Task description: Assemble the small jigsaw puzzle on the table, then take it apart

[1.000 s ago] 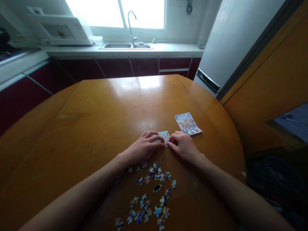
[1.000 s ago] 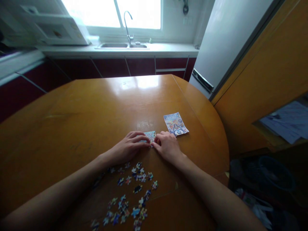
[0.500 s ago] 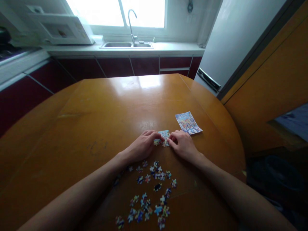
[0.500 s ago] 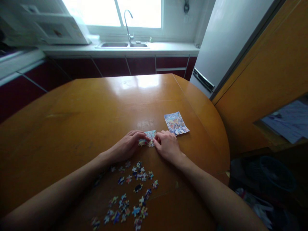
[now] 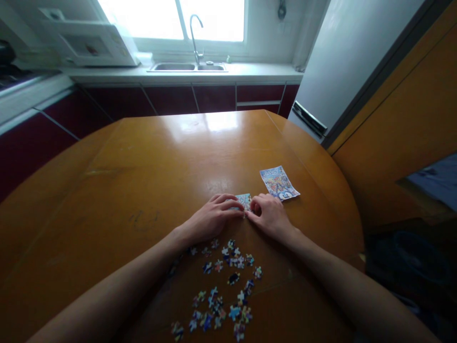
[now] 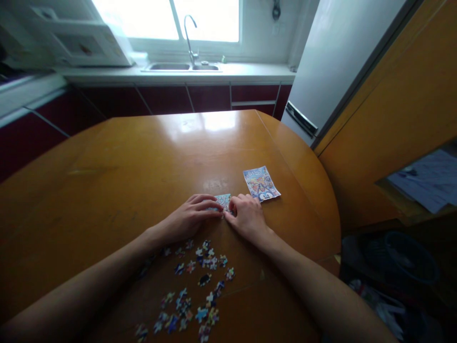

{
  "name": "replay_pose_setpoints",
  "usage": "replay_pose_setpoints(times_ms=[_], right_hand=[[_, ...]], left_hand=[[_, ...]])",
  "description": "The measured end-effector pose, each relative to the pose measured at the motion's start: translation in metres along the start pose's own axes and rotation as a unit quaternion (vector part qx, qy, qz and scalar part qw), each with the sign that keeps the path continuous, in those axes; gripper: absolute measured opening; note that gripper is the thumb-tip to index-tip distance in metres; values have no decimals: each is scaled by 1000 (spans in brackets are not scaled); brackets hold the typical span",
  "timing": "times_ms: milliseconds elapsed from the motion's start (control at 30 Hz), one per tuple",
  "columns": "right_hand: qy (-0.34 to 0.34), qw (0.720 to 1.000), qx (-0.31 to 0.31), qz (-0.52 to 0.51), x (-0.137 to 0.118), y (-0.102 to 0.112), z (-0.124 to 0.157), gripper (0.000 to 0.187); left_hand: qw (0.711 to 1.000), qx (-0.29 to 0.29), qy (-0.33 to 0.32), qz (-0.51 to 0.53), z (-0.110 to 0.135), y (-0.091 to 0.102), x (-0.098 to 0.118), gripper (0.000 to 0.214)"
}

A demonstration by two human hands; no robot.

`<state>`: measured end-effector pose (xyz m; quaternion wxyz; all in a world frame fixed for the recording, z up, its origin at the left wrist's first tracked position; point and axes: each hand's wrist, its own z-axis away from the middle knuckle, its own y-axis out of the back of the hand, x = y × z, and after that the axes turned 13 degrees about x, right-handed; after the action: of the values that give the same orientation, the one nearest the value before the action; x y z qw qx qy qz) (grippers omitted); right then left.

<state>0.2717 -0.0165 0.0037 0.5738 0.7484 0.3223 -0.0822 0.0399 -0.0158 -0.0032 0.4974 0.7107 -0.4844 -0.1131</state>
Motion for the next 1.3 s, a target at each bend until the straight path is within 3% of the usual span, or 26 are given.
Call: replay_pose_setpoints(times_ms=[500, 700, 867, 1300], right_hand=[[-10, 1000, -9, -1, 0, 0, -1, 19], [-11, 1000, -10, -3, 0, 0, -1, 18], [-11, 1000, -12, -1, 0, 1, -1, 18], [-13, 1000, -13, -16, 0, 1, -1, 18]], left_hand=[[999, 0, 21, 30, -3, 0, 6, 42], [993, 55, 45, 90, -4, 0, 6, 42], [993, 96, 41, 50, -3, 2, 4, 41], [999, 35, 20, -11, 2, -2, 0, 41]])
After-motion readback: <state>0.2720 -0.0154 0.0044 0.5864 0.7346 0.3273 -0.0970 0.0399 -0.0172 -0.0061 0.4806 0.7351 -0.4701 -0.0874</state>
